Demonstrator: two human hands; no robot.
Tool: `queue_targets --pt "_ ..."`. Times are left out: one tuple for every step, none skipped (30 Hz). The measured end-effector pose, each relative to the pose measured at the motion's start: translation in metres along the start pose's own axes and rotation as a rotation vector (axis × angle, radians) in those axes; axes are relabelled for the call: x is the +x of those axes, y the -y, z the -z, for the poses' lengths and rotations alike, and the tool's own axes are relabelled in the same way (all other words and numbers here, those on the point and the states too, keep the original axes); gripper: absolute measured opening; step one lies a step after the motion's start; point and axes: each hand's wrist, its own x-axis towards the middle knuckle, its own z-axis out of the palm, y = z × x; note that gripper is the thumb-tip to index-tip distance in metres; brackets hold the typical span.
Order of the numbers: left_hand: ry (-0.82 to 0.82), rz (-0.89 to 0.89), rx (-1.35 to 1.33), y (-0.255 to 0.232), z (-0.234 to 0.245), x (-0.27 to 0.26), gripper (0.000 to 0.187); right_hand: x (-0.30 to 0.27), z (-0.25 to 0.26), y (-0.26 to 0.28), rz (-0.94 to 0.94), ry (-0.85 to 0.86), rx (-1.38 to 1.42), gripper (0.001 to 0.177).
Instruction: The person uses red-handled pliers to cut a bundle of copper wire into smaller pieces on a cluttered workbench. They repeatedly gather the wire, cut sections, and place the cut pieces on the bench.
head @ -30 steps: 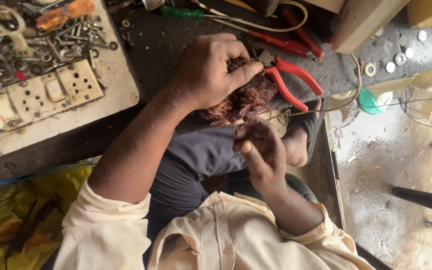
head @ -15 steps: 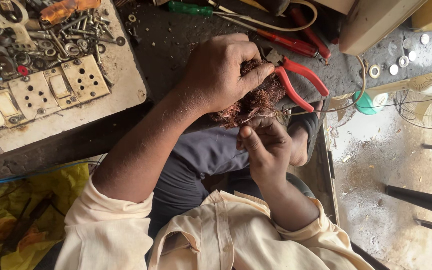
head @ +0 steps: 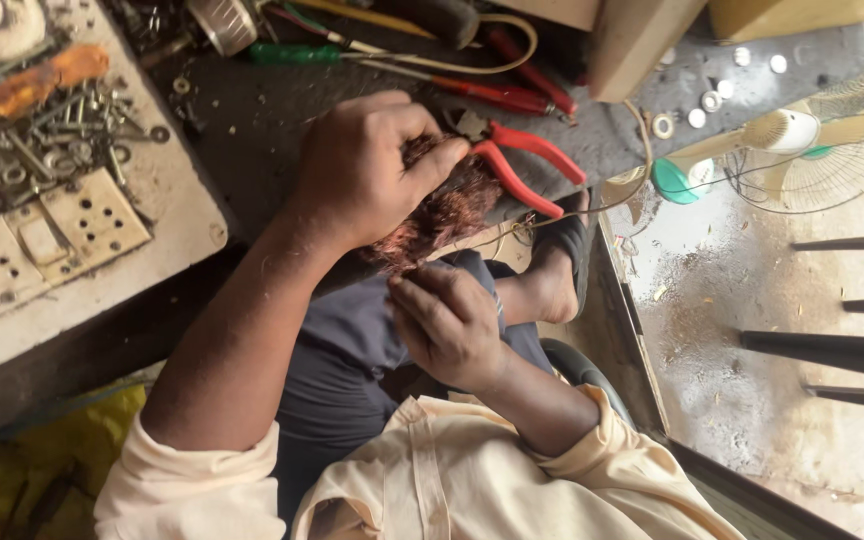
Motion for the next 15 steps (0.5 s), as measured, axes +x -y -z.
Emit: queue_targets --pt "0.001 -0.011 -0.006 0.000 0.002 0.000 0.028 -0.003 0.003 -0.004 0.037 0.003 0.052 0.044" --pt "0.002 -0.022 -0.011 -0.001 0.002 0.001 0.028 -0.007 0.009 -0.010 0.076 0.007 0.104 0.049" --pt "0.006 -0.035 -0.022 -0.001 0.001 0.002 0.028 -0.011 0.014 -0.016 0.111 0.011 0.151 0.053" --pt "0.019 -0.027 -0.021 -0.001 0.002 0.003 0.027 -0.015 0.016 -0.020 0.123 -0.062 0.116 0.053" --pt "0.034 -0.019 -0.023 -0.001 0.001 0.004 0.026 -0.019 0.018 -0.024 0.134 -0.134 0.079 0.053" --pt "0.048 -0.012 -0.024 -0.001 0.001 0.005 0.025 -0.021 0.021 -0.027 0.145 -0.206 0.043 0.054" --pt "0.053 -0.010 -0.032 -0.002 0.001 0.005 0.025 -0.020 0.024 -0.029 0.102 -0.204 -0.052 0.055" --pt "0.058 -0.009 -0.041 -0.002 0.001 0.005 0.025 -0.017 0.027 -0.032 0.059 -0.203 -0.146 0.057" --pt "0.061 -0.004 -0.044 -0.003 0.002 0.006 0.025 -0.012 0.030 -0.034 0.016 -0.202 -0.234 0.059" --pt "0.062 -0.002 -0.048 -0.004 0.002 0.006 0.024 -0.007 0.033 -0.036 0.015 -0.166 -0.232 0.058" --pt "0.061 0.000 -0.049 -0.005 0.002 0.006 0.024 0.000 0.034 -0.038 0.017 -0.130 -0.227 0.058" --pt "0.061 0.003 -0.050 -0.005 0.002 0.007 0.024 0.006 0.034 -0.039 0.019 -0.094 -0.222 0.058" --pt "0.058 0.004 -0.053 -0.006 0.002 0.007 0.024 0.011 0.033 -0.039 0.042 -0.089 -0.212 0.055" --pt "0.056 0.005 -0.056 -0.007 0.002 0.007 0.024 0.015 0.030 -0.040 0.065 -0.085 -0.203 0.052" --pt "0.055 0.011 -0.059 -0.007 0.002 0.006 0.024 0.018 0.027 -0.040 0.085 -0.077 -0.191 0.049"
